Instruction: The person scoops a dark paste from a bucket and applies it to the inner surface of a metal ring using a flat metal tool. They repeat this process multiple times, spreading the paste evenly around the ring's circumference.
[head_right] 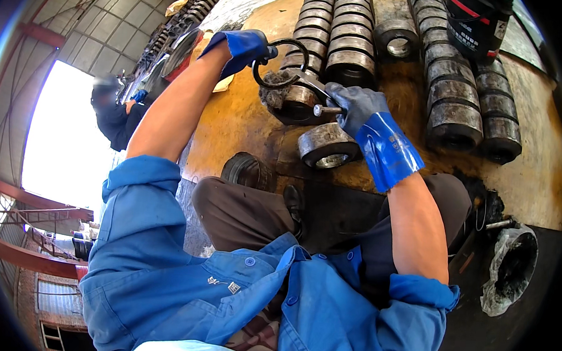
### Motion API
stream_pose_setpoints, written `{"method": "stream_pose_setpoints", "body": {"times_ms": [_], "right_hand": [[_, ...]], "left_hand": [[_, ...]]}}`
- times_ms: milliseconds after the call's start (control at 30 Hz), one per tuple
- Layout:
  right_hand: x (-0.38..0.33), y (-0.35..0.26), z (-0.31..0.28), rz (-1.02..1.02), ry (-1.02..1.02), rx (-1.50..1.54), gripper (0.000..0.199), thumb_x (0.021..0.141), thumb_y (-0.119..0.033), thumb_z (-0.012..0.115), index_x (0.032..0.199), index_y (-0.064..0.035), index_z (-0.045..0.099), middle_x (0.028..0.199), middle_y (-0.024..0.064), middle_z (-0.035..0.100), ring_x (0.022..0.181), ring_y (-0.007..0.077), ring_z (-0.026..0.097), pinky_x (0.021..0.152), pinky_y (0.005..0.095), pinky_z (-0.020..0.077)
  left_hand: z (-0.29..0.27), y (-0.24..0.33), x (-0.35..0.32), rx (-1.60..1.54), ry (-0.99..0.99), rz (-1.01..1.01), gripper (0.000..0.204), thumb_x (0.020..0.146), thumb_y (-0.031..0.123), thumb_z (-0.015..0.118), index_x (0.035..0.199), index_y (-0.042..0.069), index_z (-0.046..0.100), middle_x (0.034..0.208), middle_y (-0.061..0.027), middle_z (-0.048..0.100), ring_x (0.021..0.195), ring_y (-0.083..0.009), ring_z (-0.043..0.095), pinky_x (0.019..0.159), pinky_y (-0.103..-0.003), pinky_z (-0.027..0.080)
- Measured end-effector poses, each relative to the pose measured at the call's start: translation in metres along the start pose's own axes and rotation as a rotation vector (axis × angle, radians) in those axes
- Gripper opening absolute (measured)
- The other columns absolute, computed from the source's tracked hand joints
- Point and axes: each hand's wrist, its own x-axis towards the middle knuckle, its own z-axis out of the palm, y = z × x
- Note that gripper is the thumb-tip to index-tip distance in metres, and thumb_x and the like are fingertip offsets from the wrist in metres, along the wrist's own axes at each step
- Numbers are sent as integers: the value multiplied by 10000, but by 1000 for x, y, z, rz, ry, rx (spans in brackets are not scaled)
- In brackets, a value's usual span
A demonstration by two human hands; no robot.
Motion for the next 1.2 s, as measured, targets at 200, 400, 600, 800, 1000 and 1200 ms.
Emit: {"method": "stream_pose_setpoints", "body": {"times_ms": [200,400,600,800,1000,1200], "right_hand": [[-1,-1,-2,-29,93,116,458,736,-85,684,1182,-162,614,932,82,684,817,290,657,715,374,540],[0,-5,1,-34,201,150,462,753,-68,667,1196,-190,616,973,96,678,877,289,652,733,365,537],[0,-4,9,-31,227,190,342,818,-129,640,1155,-189,641,1037,118,665,913,316,641,759,383,530],[-1,-2,10,80,133,259,501,716,-44,658,1191,-195,612,1066,114,655,936,315,632,795,379,535],[0,12,29,179,152,627,265,892,-37,581,1153,-47,624,808,44,650,646,86,550,582,233,448],[3,15,40,505,12,928,241,956,-150,540,1154,-41,623,808,45,666,612,56,547,543,225,453]], "left_hand": [[1,-13,-19,19,-55,-109,372,832,356,543,922,44,725,942,-132,705,840,-251,661,756,-365,492],[23,-40,-32,-61,-40,-23,459,888,394,521,840,-32,686,723,-145,661,649,-223,617,597,-344,464],[30,-43,-37,-86,-47,8,461,876,411,541,817,-25,675,709,-137,649,649,-217,600,603,-339,453],[32,-42,-47,-125,-4,20,459,862,426,563,820,-21,659,727,-128,643,664,-211,586,627,-338,443],[35,-48,-52,-254,76,25,390,864,382,590,872,-4,651,766,-104,660,702,-171,609,621,-303,440],[49,-72,-38,-707,94,8,267,865,284,606,855,22,655,842,-77,692,699,-109,630,584,-234,423]]}}
